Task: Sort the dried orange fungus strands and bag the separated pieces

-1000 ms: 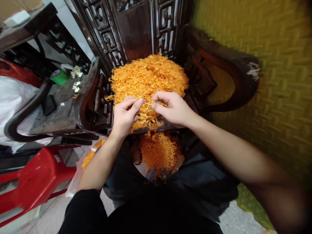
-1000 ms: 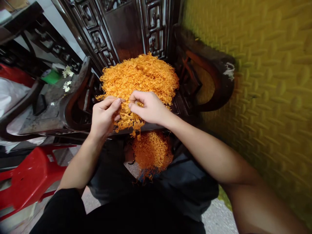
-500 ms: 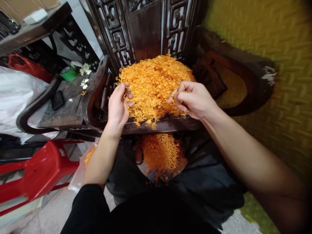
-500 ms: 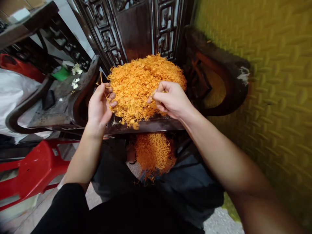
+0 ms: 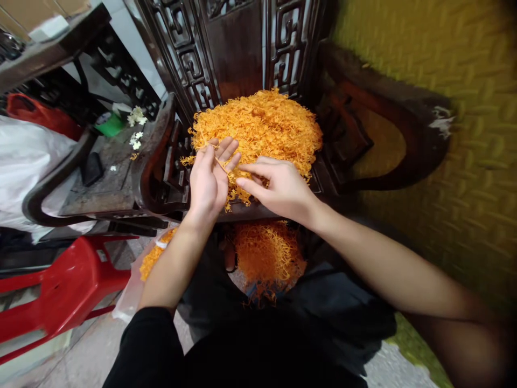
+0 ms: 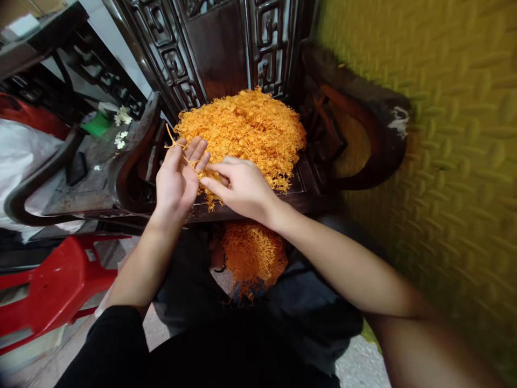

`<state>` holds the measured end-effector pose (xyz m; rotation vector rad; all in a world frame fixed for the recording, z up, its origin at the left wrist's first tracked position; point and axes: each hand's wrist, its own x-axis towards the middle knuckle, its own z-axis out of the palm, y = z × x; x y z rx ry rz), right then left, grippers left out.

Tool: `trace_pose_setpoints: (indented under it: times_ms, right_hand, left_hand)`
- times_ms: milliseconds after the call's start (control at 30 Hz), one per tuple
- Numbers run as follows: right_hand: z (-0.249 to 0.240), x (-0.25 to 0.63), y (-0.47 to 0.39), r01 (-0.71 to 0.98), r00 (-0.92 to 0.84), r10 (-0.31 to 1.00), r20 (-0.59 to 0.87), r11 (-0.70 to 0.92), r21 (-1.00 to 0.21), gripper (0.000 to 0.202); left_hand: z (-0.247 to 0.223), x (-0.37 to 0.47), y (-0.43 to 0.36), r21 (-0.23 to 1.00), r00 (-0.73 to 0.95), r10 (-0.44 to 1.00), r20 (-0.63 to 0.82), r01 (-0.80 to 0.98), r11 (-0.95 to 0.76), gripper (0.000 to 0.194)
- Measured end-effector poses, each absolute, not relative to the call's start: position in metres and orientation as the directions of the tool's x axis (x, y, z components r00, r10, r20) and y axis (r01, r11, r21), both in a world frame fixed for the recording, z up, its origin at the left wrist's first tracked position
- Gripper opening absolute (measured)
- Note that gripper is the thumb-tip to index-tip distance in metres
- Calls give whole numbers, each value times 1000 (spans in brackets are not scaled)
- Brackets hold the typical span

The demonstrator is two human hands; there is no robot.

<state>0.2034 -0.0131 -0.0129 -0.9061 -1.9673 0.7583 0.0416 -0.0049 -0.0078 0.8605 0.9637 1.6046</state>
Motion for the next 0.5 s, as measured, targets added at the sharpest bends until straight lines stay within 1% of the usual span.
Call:
trace_pose_setpoints:
  times_ms: [67,100,167,233,300,333,400,433,500]
  right_hand:
    - [-19,199,-7,364,-382,789,482,608,-706,30]
    - [-22,197,-4,370,-369,775,512,628,-685,26]
    - [-25,194,0,367,-343,750,566,661,-654,18]
    - [-25,193,1,373,-324,741,588,671,-641,22]
    - [-24,192,0,389,-312,761,569,649,-654,20]
    - [-24,192,0,402,-312,778,545,628,-666,22]
    - [-24,191,-1,441,-329,811,484,585,-681,36]
    - [-24,191,-1,464,-347,821,454,571,-678,38]
    - [-24,191,-1,500,-390,820,419,571,-651,27]
  left_hand:
    - [-8,47,-7,913,-176,979,106,-373,-166,27]
    - [-8,49,-8,914,-151,978,142,-358,-189,30]
    - [-11,49,-7,911,-99,968,232,-326,-252,44]
    - [-14,45,-5,905,-66,951,302,-294,-308,55]
    - [-17,41,-4,905,-66,942,328,-265,-333,58]
    - [-19,39,-3,906,-74,941,329,-255,-337,58]
    - [-20,37,-4,909,-91,942,324,-247,-337,59]
    - [-21,36,-5,907,-99,941,325,-249,-340,60]
    - [-21,37,-6,898,-113,934,339,-256,-357,63]
